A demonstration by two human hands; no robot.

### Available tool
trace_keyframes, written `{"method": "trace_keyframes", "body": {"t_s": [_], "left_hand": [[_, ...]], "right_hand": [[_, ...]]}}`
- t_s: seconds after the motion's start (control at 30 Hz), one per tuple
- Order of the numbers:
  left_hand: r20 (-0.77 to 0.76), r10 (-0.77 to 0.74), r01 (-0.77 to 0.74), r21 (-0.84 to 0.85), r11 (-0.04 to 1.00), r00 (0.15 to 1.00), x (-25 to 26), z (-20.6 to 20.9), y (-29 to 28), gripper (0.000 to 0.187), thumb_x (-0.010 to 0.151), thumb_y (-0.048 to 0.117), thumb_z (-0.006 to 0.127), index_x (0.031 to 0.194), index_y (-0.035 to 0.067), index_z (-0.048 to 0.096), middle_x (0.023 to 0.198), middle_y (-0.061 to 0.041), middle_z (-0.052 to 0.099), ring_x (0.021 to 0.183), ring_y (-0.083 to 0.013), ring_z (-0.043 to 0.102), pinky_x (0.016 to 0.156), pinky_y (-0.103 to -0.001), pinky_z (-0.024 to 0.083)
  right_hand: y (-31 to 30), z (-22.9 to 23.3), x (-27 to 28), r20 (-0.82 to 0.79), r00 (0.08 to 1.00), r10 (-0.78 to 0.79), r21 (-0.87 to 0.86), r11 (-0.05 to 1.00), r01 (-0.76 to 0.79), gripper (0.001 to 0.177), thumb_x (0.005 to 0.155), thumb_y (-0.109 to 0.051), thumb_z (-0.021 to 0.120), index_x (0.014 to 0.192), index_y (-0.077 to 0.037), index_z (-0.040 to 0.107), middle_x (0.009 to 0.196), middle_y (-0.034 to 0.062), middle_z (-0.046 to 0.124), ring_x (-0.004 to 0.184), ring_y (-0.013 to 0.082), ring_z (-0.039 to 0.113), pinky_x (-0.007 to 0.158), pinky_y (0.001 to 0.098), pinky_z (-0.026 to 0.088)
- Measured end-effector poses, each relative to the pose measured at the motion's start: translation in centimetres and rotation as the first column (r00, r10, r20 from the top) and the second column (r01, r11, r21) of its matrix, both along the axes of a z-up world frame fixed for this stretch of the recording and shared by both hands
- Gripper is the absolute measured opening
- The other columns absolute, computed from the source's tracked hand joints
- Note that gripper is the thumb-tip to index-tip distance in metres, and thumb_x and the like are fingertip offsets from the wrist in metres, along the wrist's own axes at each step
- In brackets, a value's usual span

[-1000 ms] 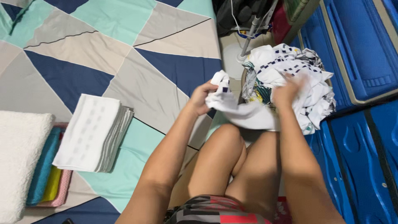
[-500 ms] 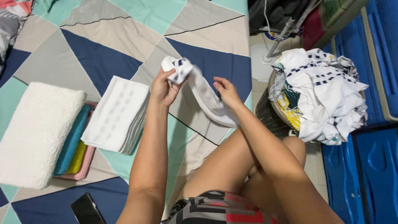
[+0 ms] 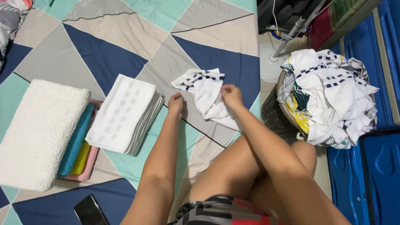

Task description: The person sits on a bed and repeatedly folds white towels with blue square patterns, stacking them neatly beside other folded towels. The person handles each towel one at a time, smoothing and aligning edges before placing it on the growing stack.

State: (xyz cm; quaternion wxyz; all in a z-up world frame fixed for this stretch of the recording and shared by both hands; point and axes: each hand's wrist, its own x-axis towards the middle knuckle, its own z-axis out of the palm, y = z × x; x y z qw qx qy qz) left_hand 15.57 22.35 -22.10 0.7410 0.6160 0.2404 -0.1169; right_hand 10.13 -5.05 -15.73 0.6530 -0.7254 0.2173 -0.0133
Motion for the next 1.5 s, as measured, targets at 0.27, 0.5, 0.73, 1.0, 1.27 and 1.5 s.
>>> {"method": "trace_keyframes", "body": {"t_s": [0.27, 0.5, 0.73, 1.0, 1.27, 1.5], "left_hand": [[-0.128, -0.188, 0.141, -0.309, 0.941, 0.974, 5.6, -0.4, -2.0, 0.037, 0.092, 0.008, 0.060, 0.126, 0.020, 0.065, 0.080, 0.005, 0.056, 0.065, -0.0118, 0.048, 0.055, -0.033, 0.042], [0.138, -0.193, 0.236, -0.503, 0.831, 0.971, 12.1, 3.5, -2.4, 0.013, 0.100, 0.019, 0.071, 0.111, 0.011, 0.071, 0.086, 0.000, 0.068, 0.064, -0.0154, 0.056, 0.046, -0.032, 0.041], [0.572, 0.138, 0.140, -0.416, 0.899, 0.809, 18.5, 25.6, -2.4, 0.040, 0.088, 0.000, 0.081, 0.123, 0.002, 0.060, 0.107, -0.001, 0.070, 0.099, -0.0130, 0.066, 0.086, -0.031, 0.054], [0.705, -0.466, 0.152, 0.462, 0.874, 0.535, 6.1, 23.8, 2.9, 0.035, 0.088, -0.004, 0.072, 0.116, 0.009, 0.058, 0.089, -0.003, 0.068, 0.085, -0.0124, 0.067, 0.083, -0.028, 0.056], [0.264, -0.776, 0.294, 0.817, 0.496, 0.573, -12.1, 6.4, 2.8, 0.024, 0.076, -0.005, 0.063, 0.091, 0.007, 0.077, 0.092, -0.016, 0.075, 0.090, -0.0311, 0.071, 0.082, -0.038, 0.055], [0.103, -0.818, 0.639, 0.572, 0.514, 0.566, -15.1, 5.4, 4.9, 0.015, 0.079, -0.004, 0.066, 0.088, 0.006, 0.073, 0.084, -0.004, 0.074, 0.083, -0.0139, 0.068, 0.078, -0.029, 0.055]], "right_hand": [[0.7, -1.8, 7.5, -0.167, 0.985, 0.038, 0.530, 0.846, 0.057, 0.039, 0.092, -0.007, 0.064, 0.131, -0.009, 0.060, 0.096, 0.0119, 0.067, 0.070, 0.0197, 0.068, 0.050, 0.0350, 0.057], [0.0, 2.4, 14.3, 0.051, 0.999, 0.018, 0.367, 0.930, -0.035, 0.014, 0.091, -0.004, 0.065, 0.102, 0.000, 0.074, 0.073, 0.0070, 0.069, 0.056, 0.0165, 0.060, 0.046, 0.0330, 0.046], [-3.1, 21.9, 19.5, 0.685, 0.728, -0.010, 0.151, 0.980, -0.129, 0.028, 0.092, 0.003, 0.071, 0.119, -0.004, 0.069, 0.102, 0.0027, 0.074, 0.083, 0.0104, 0.068, 0.069, 0.0260, 0.058], [-8.1, 16.0, 7.5, 0.471, 0.852, 0.227, -0.401, 0.916, -0.022, 0.027, 0.084, 0.002, 0.067, 0.111, -0.002, 0.069, 0.096, 0.0084, 0.074, 0.085, 0.0154, 0.069, 0.072, 0.0303, 0.054], [-7.8, 2.1, -7.4, -0.061, 0.859, 0.508, -0.819, 0.466, -0.334, 0.026, 0.065, -0.003, 0.074, 0.089, -0.009, 0.081, 0.099, 0.0139, 0.077, 0.095, 0.0372, 0.068, 0.088, 0.0437, 0.055], [-10.0, 3.9, -9.6, -0.273, 0.748, 0.605, -0.701, 0.407, -0.585, 0.027, 0.069, -0.013, 0.082, 0.096, -0.012, 0.080, 0.095, 0.0132, 0.077, 0.089, 0.0310, 0.072, 0.085, 0.0393, 0.056]]}}
